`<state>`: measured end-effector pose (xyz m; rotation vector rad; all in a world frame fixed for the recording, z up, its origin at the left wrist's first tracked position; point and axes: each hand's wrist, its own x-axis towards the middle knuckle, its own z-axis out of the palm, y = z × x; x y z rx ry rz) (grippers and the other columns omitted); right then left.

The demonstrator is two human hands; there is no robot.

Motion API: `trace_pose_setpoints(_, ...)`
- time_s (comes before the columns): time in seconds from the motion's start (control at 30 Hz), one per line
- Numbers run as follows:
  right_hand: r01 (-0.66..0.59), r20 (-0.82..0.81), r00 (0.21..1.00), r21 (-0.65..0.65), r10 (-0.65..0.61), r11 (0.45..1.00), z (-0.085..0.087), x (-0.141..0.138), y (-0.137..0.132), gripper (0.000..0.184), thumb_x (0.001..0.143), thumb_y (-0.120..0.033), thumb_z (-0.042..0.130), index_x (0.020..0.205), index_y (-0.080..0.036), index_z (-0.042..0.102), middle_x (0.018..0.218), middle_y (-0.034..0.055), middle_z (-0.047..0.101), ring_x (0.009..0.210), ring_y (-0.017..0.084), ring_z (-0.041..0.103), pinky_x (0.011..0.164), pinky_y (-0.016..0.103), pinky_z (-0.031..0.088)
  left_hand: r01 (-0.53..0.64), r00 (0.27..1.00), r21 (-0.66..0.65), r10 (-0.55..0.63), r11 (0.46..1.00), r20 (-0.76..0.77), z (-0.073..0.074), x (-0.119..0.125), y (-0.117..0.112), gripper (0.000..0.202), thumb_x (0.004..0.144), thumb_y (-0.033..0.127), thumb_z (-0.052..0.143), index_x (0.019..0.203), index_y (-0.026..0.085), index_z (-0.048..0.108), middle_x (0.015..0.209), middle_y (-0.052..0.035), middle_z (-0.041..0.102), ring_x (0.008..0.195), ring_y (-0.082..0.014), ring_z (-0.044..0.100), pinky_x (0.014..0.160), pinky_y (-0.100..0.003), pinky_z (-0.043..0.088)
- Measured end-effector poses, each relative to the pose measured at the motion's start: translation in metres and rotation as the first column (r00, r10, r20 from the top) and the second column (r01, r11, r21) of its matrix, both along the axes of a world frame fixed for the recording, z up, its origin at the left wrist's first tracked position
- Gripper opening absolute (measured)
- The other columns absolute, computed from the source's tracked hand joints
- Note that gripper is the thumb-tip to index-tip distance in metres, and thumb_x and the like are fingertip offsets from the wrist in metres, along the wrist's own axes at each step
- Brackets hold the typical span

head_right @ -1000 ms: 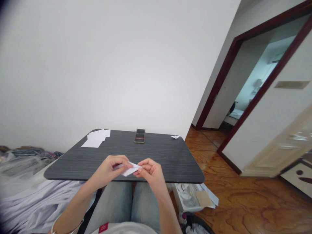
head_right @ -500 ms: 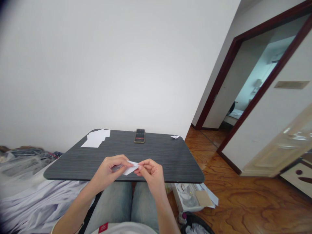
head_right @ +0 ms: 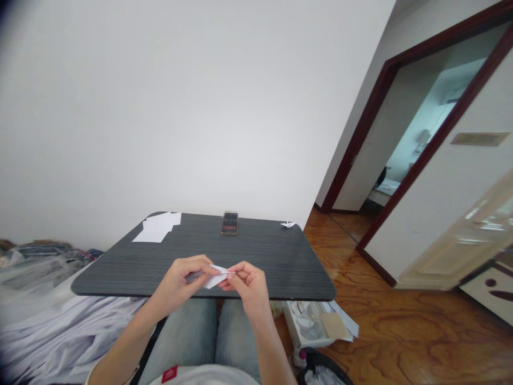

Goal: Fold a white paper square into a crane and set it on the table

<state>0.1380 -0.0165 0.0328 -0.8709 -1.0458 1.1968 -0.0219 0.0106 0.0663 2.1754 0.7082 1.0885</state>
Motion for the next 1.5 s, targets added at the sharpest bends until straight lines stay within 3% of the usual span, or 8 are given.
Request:
trace_pose_setpoints(0.57, -0.084, 0.015, 0.996, -0.057, 0.085, 0.995, 0.0042, 0.0068, -0.0027, 0.022, 0.067, -0.033, 0.067, 0.074, -0.012, 0.065, 0.061, 0.0058, 0.069, 0.058, 0.015, 0.066, 0.055, 0.022, 0.052, -0.003, 1.000, -0.032, 0.003, 0.999, -0.013, 0.0049, -0.0035, 0.0000, 0.020, 0.079, 0.018, 0.048, 0.078, 0.014, 0.068, 0.074, -0.0060, 0.064, 0.066, -0.0122, 0.057, 0.059, -0.020, 0.040)
trace_pose_setpoints(1.0, -0.055, -0.022, 0.998, -0.050, 0.054, 0.997, 0.0034, 0.0025, -0.0020, 0.019, 0.063, -0.030, 0.071, 0.068, -0.013, 0.062, 0.058, 0.0041, 0.069, 0.055, 0.013, 0.064, 0.053, 0.021, 0.051, -0.001, 1.000, 0.030, 0.002, 1.000, -0.026, 0.0055, -0.0014, -0.0018, 0.021, 0.078, 0.015, 0.047, 0.078, 0.014, 0.068, 0.072, -0.0060, 0.063, 0.066, -0.0126, 0.057, 0.060, -0.021, 0.040)
trace_pose_setpoints(1.5, -0.084, -0.008, 0.996, -0.048, 0.084, 0.995, 0.0007, 0.0065, -0.0012, 0.018, 0.067, -0.029, 0.067, 0.073, -0.013, 0.063, 0.061, 0.0050, 0.070, 0.058, 0.014, 0.066, 0.055, 0.021, 0.052, 0.019, 0.999, -0.010, -0.019, 1.000, -0.025, 0.0036, -0.0035, 0.0012, 0.022, 0.079, 0.016, 0.047, 0.079, 0.015, 0.068, 0.074, -0.0065, 0.063, 0.066, -0.0123, 0.057, 0.060, -0.020, 0.040)
